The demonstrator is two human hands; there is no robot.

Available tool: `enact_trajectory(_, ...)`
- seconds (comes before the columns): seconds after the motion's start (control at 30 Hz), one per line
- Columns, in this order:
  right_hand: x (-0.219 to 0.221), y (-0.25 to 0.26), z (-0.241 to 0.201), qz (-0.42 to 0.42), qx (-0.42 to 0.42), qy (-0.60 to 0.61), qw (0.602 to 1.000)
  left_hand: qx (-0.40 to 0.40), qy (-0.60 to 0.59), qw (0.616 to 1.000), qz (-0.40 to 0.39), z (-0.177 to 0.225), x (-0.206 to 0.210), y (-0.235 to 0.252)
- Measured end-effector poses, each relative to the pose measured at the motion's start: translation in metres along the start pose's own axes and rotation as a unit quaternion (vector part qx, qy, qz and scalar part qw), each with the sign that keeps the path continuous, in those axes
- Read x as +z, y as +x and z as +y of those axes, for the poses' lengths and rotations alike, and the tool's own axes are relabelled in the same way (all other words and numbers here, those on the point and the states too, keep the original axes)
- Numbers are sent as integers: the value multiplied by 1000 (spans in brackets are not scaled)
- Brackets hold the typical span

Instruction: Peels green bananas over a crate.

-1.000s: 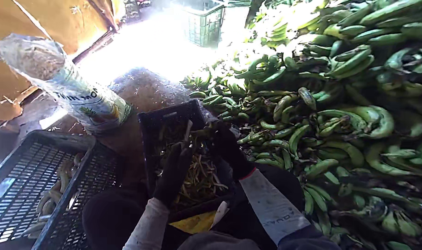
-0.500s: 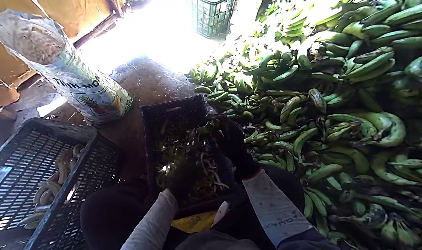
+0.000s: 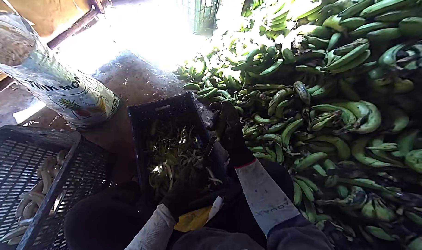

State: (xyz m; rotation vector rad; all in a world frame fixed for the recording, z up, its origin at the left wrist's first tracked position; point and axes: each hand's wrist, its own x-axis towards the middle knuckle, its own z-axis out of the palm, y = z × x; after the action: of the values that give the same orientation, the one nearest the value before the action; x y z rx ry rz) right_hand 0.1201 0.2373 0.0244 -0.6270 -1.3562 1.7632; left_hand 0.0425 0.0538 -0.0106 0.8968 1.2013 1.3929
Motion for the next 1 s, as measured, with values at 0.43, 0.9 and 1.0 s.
enact_trajectory(0.43,20,-20,20,-19,113,34,993,13,107,990,89,-19,-3,3)
enact_trajectory(0.9,6,-16,50,-42,44,7,998,-13,201,975,98,-34,-11,8)
enact_trajectory(1.0,9,-20,63,-39,148,145,978,-2,292,950,112,-45,-23,12)
